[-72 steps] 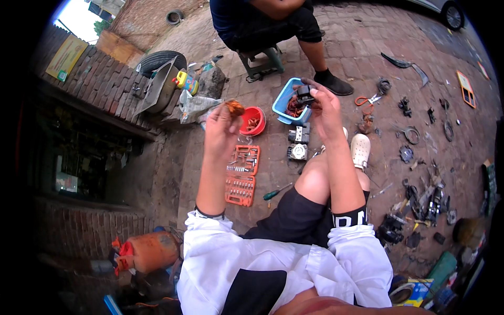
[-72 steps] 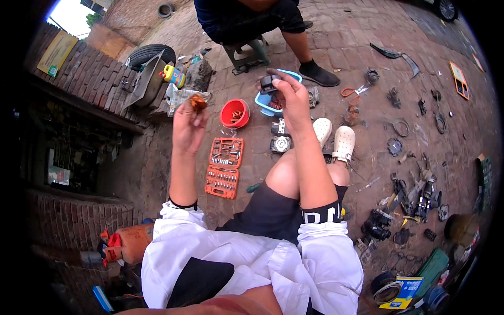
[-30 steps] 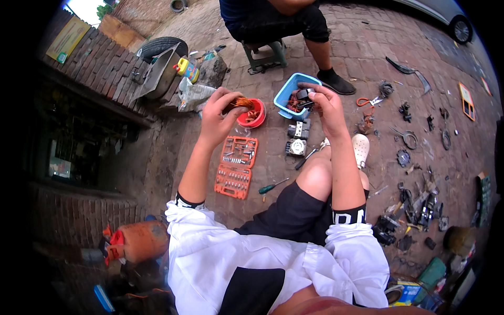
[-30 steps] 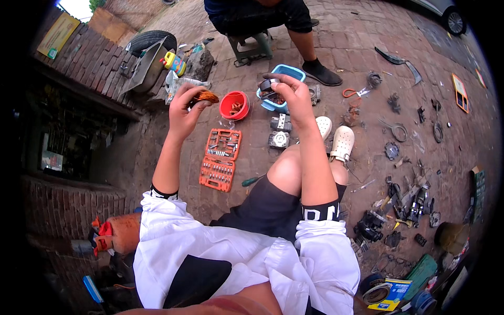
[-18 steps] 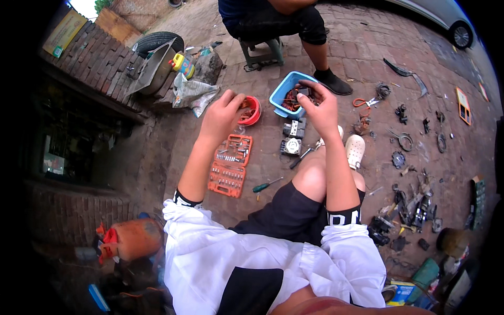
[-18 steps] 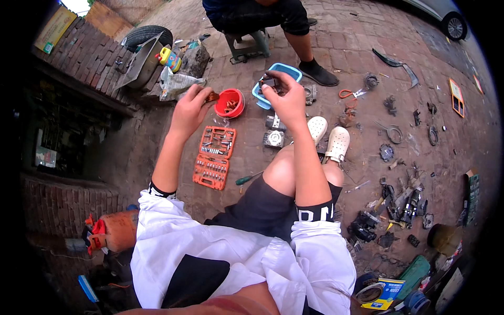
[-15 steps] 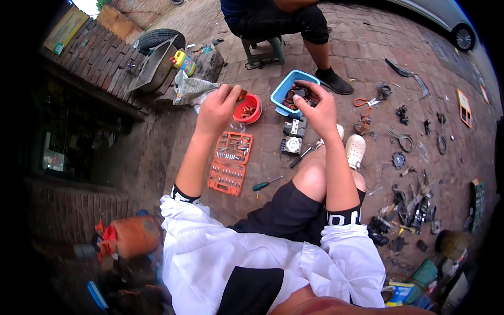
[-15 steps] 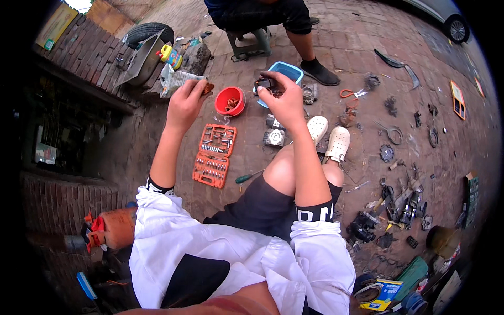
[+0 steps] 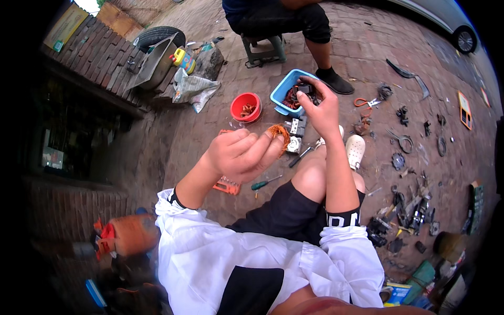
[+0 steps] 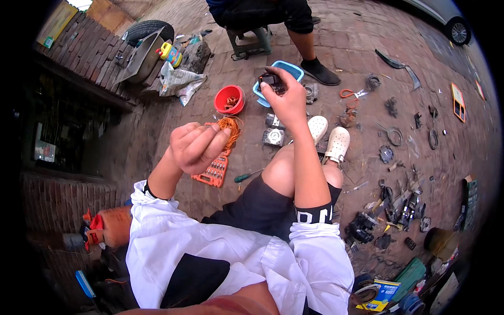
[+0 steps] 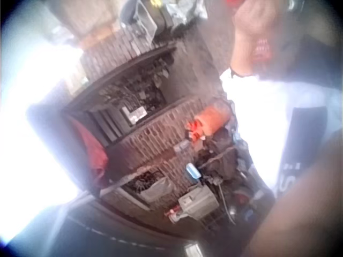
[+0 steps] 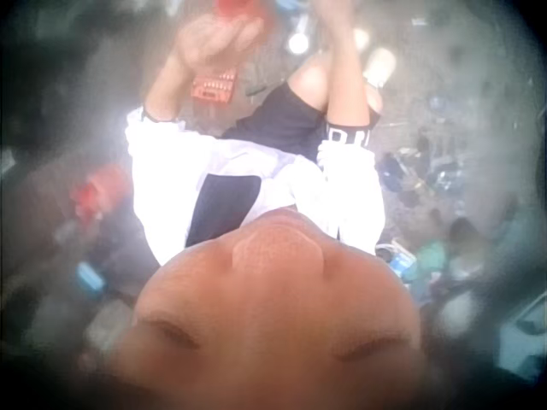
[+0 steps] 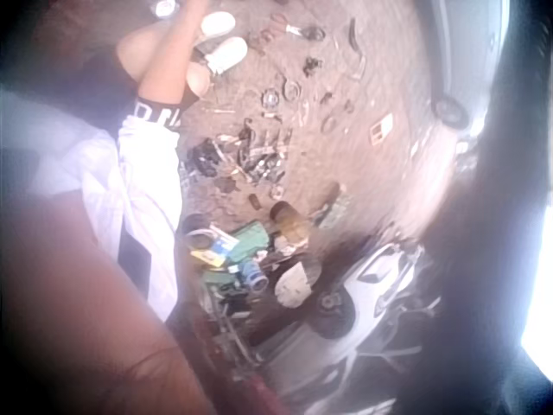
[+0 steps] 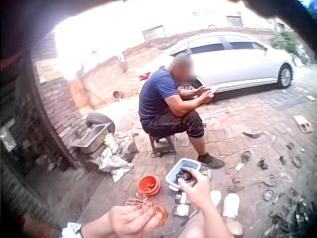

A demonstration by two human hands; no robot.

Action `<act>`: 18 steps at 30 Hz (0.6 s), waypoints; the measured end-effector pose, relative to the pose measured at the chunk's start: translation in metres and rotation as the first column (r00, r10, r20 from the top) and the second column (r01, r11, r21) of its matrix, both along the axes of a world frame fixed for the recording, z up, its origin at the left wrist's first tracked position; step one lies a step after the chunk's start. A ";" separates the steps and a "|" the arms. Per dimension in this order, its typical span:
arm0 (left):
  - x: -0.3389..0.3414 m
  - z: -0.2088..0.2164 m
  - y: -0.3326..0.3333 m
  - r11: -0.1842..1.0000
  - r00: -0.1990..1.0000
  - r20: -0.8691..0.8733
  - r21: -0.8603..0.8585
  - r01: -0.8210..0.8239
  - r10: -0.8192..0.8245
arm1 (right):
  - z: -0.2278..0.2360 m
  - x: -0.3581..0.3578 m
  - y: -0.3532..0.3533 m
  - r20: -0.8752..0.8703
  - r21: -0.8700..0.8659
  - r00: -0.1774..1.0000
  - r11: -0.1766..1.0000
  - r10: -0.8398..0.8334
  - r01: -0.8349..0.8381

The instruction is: The person sits on the ground and handles a copper wire coil and a small black cylindrical component. They repeatedly bring the two parts together, separate them, and rotate them while seated among scattered tools and parts.

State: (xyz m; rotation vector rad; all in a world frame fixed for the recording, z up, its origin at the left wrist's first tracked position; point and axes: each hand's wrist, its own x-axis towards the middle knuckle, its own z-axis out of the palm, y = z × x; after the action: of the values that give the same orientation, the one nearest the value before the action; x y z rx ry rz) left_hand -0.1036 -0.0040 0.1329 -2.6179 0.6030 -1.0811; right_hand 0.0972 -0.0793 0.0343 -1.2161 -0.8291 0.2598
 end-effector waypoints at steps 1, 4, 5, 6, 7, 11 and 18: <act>0.000 0.005 -0.001 1.000 1.000 0.002 0.016 -0.010 0.010 | 0.000 -0.001 0.000 -0.056 0.049 0.997 0.998 0.044 -0.041; 0.002 0.007 0.014 0.996 0.996 0.038 -0.016 -0.082 0.083 | 0.000 0.003 -0.003 -0.307 0.130 0.943 0.987 0.128 -0.092; -0.001 0.006 0.019 0.994 0.994 0.035 -0.001 -0.107 0.107 | 0.002 0.004 -0.004 -0.254 0.119 0.960 0.989 0.115 -0.087; -0.004 0.008 0.021 0.991 0.991 0.032 0.015 -0.132 0.131 | 0.004 0.005 -0.006 -0.200 0.109 0.975 0.991 0.102 -0.081; -0.005 0.008 0.022 0.992 0.991 0.026 0.004 -0.130 0.129 | 0.004 0.006 -0.007 -0.142 0.093 0.986 0.993 0.084 -0.071; -0.013 0.012 -0.003 0.995 1.000 -0.024 -0.096 -0.019 0.017 | 0.004 -0.004 -0.006 -0.001 0.043 1.000 0.999 0.025 -0.024; 0.040 -0.017 -0.097 0.229 0.937 0.024 -0.967 0.110 -0.348 | -0.002 -0.005 0.007 -0.063 0.142 0.997 0.989 0.052 -0.043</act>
State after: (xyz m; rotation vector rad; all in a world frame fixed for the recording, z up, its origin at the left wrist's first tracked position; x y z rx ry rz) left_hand -0.0640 -0.1014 0.1163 -3.8600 0.4039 -1.6993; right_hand 0.0920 -0.0726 0.0318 -1.0515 -0.8055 0.2745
